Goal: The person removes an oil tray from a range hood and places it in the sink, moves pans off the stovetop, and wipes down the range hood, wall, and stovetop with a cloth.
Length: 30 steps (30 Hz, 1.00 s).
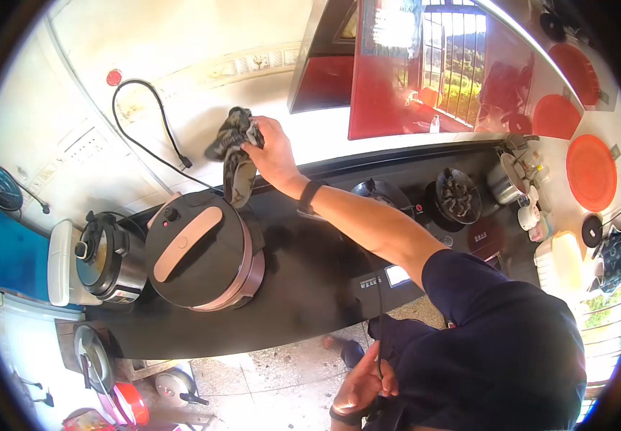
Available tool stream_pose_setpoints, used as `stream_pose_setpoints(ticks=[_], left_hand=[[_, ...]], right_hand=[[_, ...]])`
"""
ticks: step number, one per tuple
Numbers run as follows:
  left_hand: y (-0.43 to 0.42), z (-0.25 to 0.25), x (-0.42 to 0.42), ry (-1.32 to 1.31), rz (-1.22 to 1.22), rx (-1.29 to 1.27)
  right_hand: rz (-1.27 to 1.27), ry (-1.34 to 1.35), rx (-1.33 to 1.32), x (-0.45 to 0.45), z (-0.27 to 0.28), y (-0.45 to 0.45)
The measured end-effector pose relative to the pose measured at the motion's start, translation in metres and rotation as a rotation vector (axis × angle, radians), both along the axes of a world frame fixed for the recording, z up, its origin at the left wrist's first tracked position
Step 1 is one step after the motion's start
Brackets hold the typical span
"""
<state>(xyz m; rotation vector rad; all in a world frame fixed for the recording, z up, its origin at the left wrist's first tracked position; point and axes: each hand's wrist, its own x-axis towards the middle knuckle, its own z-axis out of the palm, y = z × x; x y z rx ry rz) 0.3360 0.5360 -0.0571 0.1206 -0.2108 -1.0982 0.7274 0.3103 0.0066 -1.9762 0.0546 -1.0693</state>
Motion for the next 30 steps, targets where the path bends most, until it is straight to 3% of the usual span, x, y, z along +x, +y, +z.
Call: stream_pose_setpoints(ticks=[2,8,12,14,17,23,25,30], left_hand=[[0.008,-0.001,0.002,0.013,-0.002,-0.099],[0.019,0.024,0.016,-0.007,0.127,-0.095],[0.011,0.025,0.021,0.023,0.157,-0.050],[0.008,0.021,0.019,0.047,0.142,-0.061],[0.004,0.024,0.011,0.047,0.189,-0.055],[0.004,0.001,-0.001,0.186,0.142,-0.058],[-0.004,-0.003,0.002,0.195,0.149,-0.051],[-0.027,-0.016,0.014,0.244,0.183,-0.027]], right_hand=[[-0.016,-0.043,0.025,0.005,0.019,0.006],[-0.053,-0.354,-0.430,0.027,0.064,-0.016],[-0.132,-0.215,-0.648,0.061,0.006,-0.052],[0.007,-0.028,-0.787,0.054,-0.034,-0.065],[0.139,0.529,-0.558,0.023,-0.104,-0.078],[0.150,0.631,-0.615,0.005,-0.175,-0.044],[0.287,0.601,-0.716,0.010,-0.200,-0.035],[0.328,0.765,-0.817,0.031,-0.223,-0.083]])
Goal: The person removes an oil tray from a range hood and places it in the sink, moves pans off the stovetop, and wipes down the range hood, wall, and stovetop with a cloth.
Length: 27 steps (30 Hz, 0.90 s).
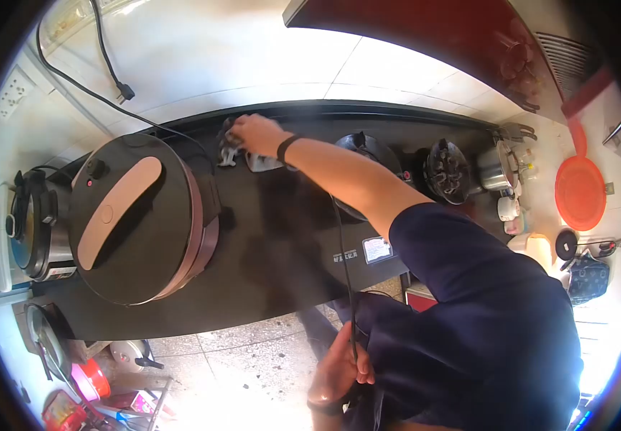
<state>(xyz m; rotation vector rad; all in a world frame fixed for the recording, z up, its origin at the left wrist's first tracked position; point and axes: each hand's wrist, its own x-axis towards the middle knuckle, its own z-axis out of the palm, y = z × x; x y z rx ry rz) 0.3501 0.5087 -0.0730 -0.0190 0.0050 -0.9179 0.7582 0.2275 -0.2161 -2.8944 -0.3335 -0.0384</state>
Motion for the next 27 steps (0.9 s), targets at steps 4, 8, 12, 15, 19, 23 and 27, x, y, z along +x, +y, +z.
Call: stream_pose_setpoints(ticks=[4,8,12,15,19,23,27], left_hand=[[-0.014,0.011,0.019,-0.043,-0.050,-0.011],[-0.012,0.037,0.022,-0.102,-0.067,0.116],[0.001,0.035,0.015,-0.113,-0.054,0.056],[-0.001,0.029,0.008,-0.039,-0.034,0.039],[-0.003,0.030,0.007,-0.029,-0.098,0.052],[0.002,0.028,0.003,-0.009,-0.189,0.021],[0.009,0.038,0.004,-0.005,-0.225,0.059]], right_hand=[[-0.087,0.049,-0.016,-0.018,0.016,-0.049],[-0.209,0.235,-0.153,-0.027,0.043,-0.064],[-0.237,0.438,-0.306,-0.032,0.059,-0.119],[-0.420,0.458,-0.387,-0.047,0.059,-0.141],[-0.461,0.281,-0.213,-0.027,0.025,-0.092],[-0.257,0.107,-0.069,-0.020,0.023,0.008],[-0.176,0.006,-0.012,-0.050,0.007,0.059]])
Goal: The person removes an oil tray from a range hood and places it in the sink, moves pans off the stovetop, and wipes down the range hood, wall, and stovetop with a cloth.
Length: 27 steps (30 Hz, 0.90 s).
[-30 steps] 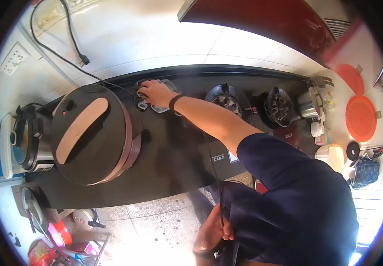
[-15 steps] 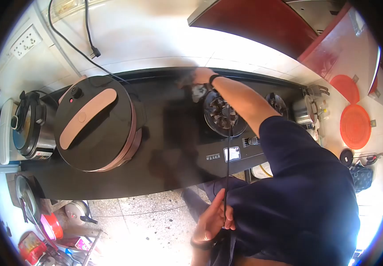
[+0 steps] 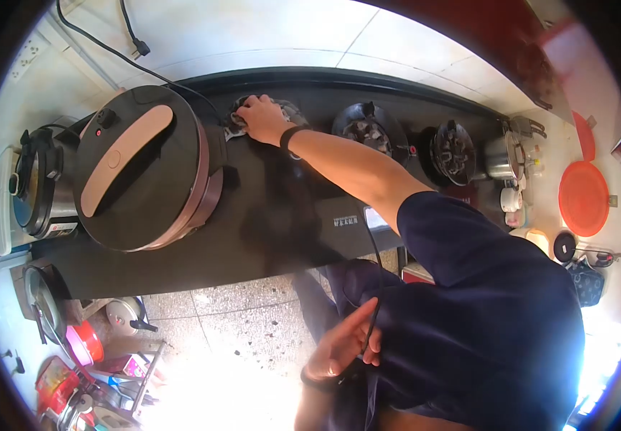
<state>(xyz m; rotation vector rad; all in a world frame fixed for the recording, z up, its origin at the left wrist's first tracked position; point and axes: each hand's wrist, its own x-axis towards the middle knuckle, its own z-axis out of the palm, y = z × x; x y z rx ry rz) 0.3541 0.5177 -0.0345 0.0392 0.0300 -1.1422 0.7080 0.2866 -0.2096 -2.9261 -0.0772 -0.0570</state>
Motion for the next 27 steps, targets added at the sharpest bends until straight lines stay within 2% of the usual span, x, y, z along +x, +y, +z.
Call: stream_pose_setpoints(ticks=[2,4,6,10,12,14,16,18,20,22,23,25,27], left_hand=[[0.005,0.004,-0.002,-0.140,0.039,-0.002],[0.009,0.007,-0.001,-0.149,-0.007,-0.004],[0.010,0.009,0.002,-0.218,-0.080,-0.094],[0.020,0.015,-0.007,-0.221,-0.098,-0.080],[0.026,0.012,-0.016,-0.159,-0.045,-0.052],[0.033,0.010,-0.025,-0.105,-0.070,-0.024],[0.035,0.007,-0.034,-0.061,-0.098,-0.010],[0.033,0.004,-0.044,0.024,-0.024,-0.137],[0.033,0.016,-0.034,-0.055,-0.104,-0.077],[0.035,0.029,-0.024,-0.133,-0.136,0.026],[0.032,0.033,-0.020,-0.197,-0.169,-0.002],[0.031,0.036,-0.016,-0.261,-0.204,-0.036],[0.034,0.035,-0.022,-0.249,-0.194,-0.016]], right_hand=[[0.063,0.001,0.029,-0.035,-0.001,0.008],[0.186,-0.044,0.055,-0.076,0.006,0.012],[0.271,0.040,0.060,-0.113,0.015,0.017],[0.292,0.205,0.043,-0.099,0.026,0.012],[0.085,-0.148,0.054,-0.072,0.023,0.015],[0.028,-0.051,0.096,-0.077,0.012,0.042],[0.095,-0.120,0.016,-0.116,0.013,0.075],[0.246,-0.081,0.100,-0.157,0.012,0.084],[0.360,-0.109,0.123,-0.199,0.008,0.097],[0.496,0.067,0.199,-0.225,0.020,0.101],[0.521,0.052,0.212,-0.225,0.024,0.097],[0.541,0.281,0.258,-0.211,0.027,0.080],[0.354,0.207,0.195,-0.174,0.047,0.051]])
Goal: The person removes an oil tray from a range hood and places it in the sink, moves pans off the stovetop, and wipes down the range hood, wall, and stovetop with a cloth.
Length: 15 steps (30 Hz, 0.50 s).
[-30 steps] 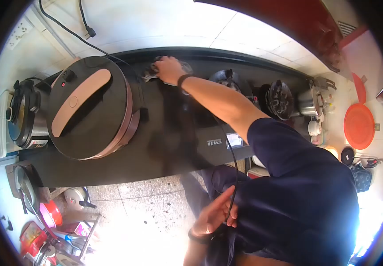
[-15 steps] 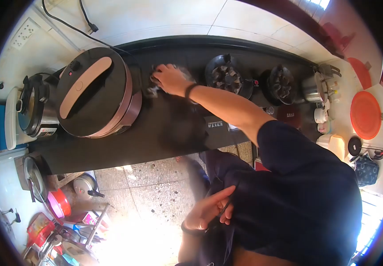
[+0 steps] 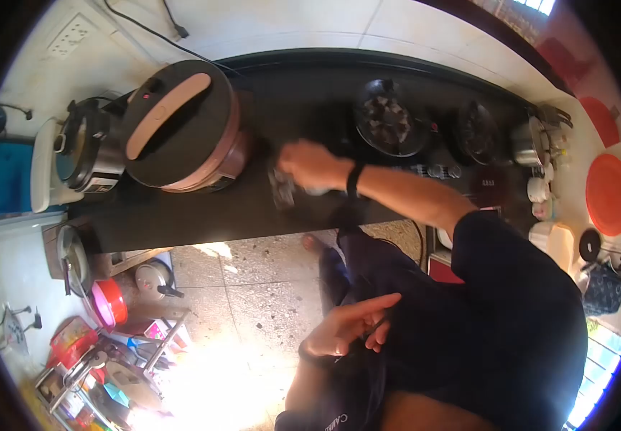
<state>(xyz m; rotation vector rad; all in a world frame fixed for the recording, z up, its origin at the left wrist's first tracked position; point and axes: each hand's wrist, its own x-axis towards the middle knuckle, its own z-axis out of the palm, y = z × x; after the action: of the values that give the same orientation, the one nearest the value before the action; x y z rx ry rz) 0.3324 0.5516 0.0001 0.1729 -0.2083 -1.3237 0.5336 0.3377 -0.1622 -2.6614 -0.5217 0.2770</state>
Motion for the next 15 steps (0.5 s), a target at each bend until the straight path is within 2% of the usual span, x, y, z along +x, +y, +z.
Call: stream_pose_setpoints(ticks=[2,4,5,7,9,11,15], left_hand=[[0.002,-0.014,-0.015,0.069,0.034,-0.020],[0.000,-0.023,-0.026,0.153,0.118,-0.056],[-0.003,-0.025,-0.028,0.166,0.110,-0.061],[-0.005,-0.028,-0.032,0.184,0.162,-0.065],[-0.002,-0.029,-0.033,0.180,0.127,-0.079],[0.000,-0.026,-0.031,0.159,0.085,-0.106],[-0.003,-0.015,-0.018,0.025,-0.107,-0.131]], right_hand=[[-0.212,-0.127,-0.039,0.045,0.018,-0.036],[-0.370,-0.243,-0.040,0.092,-0.011,-0.073],[-0.377,-0.232,-0.049,0.095,-0.021,-0.076],[-0.577,-0.167,-0.213,0.093,-0.034,-0.075],[-0.549,-0.221,-0.259,0.066,-0.043,-0.066],[-0.423,-0.198,-0.127,0.028,-0.033,-0.060],[-0.322,-0.202,-0.042,-0.065,-0.016,-0.024]])
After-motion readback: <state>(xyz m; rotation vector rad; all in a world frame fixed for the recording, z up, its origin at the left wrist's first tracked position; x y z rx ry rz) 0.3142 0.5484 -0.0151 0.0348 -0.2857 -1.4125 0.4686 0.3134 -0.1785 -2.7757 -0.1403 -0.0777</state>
